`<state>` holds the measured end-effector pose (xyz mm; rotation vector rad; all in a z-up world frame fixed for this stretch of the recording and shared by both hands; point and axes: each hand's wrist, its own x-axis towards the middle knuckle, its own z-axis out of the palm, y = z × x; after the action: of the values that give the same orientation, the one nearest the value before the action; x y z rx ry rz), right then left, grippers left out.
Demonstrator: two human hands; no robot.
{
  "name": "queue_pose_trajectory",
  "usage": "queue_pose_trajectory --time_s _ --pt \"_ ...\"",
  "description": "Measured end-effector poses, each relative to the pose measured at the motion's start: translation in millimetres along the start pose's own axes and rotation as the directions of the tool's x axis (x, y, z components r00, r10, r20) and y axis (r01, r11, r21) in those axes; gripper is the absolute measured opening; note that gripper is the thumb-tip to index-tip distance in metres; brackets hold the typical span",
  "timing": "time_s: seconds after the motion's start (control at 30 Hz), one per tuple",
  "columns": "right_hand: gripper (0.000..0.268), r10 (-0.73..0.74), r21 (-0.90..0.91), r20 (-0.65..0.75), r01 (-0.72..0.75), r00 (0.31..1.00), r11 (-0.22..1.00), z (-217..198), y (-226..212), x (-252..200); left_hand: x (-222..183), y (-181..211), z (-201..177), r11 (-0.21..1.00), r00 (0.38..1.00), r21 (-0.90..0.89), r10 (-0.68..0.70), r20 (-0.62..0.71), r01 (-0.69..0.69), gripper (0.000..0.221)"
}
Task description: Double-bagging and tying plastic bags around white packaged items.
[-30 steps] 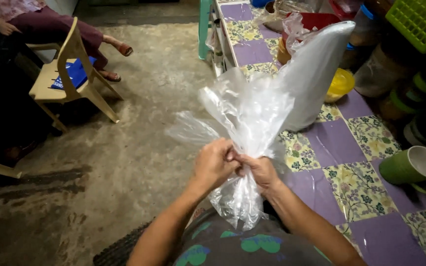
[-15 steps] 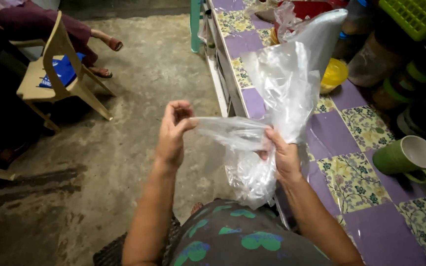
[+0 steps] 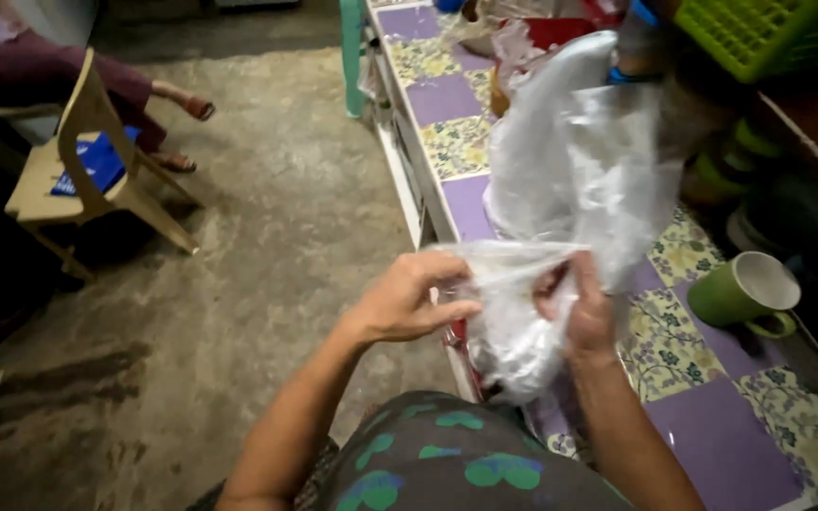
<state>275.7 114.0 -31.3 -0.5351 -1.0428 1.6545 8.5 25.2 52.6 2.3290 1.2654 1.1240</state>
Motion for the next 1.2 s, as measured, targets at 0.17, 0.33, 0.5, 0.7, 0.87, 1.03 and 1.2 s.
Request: queue_pose_trajectory --time_s 0.17,0.33,0.5,0.7,0.87,1.03,1.2 --pt "0.043 -0.216 0.377 0.093 0.167 0.972 0.911 -34 -38 4 20 11 -18 0.905 0.987 -0.426 0.068 0.149 0.002 0.021" --pt "0.082 -0.376 0.316 0.020 0.351 0.926 0.881 -1 -74 -6 38 5 -6 0.710 0.941 -0.703 0.267 0.208 -0.046 0.017" --pt "0.067 -0.335 0.192 0.013 0.326 0.942 0.926 -19 -83 -16 55 -1 20 0.564 0.874 -0.789 0.224 0.431 0.244 0.017" --pt "0.049 -0.269 0.033 0.024 0.269 0.963 0.963 -48 -105 -17 70 -20 19 0.447 0.901 -0.869 0.256 0.351 0.212 0.024" --pt "0.037 -0.283 -0.063 0.043 0.285 0.958 0.956 -83 -103 10 99 -28 11 0.185 0.925 -0.968 0.310 0.220 0.168 0.033" --pt "0.025 -0.448 -0.255 0.136 0.469 0.883 0.846 -98 -123 50 164 -70 3 0.183 0.995 -0.982 0.080 0.068 0.052 0.026" --pt "0.031 -0.219 -0.235 -0.052 0.201 0.974 0.951 -97 -134 205 296 -129 25 0.014 0.993 -0.996 -0.091 0.081 0.083 0.028"
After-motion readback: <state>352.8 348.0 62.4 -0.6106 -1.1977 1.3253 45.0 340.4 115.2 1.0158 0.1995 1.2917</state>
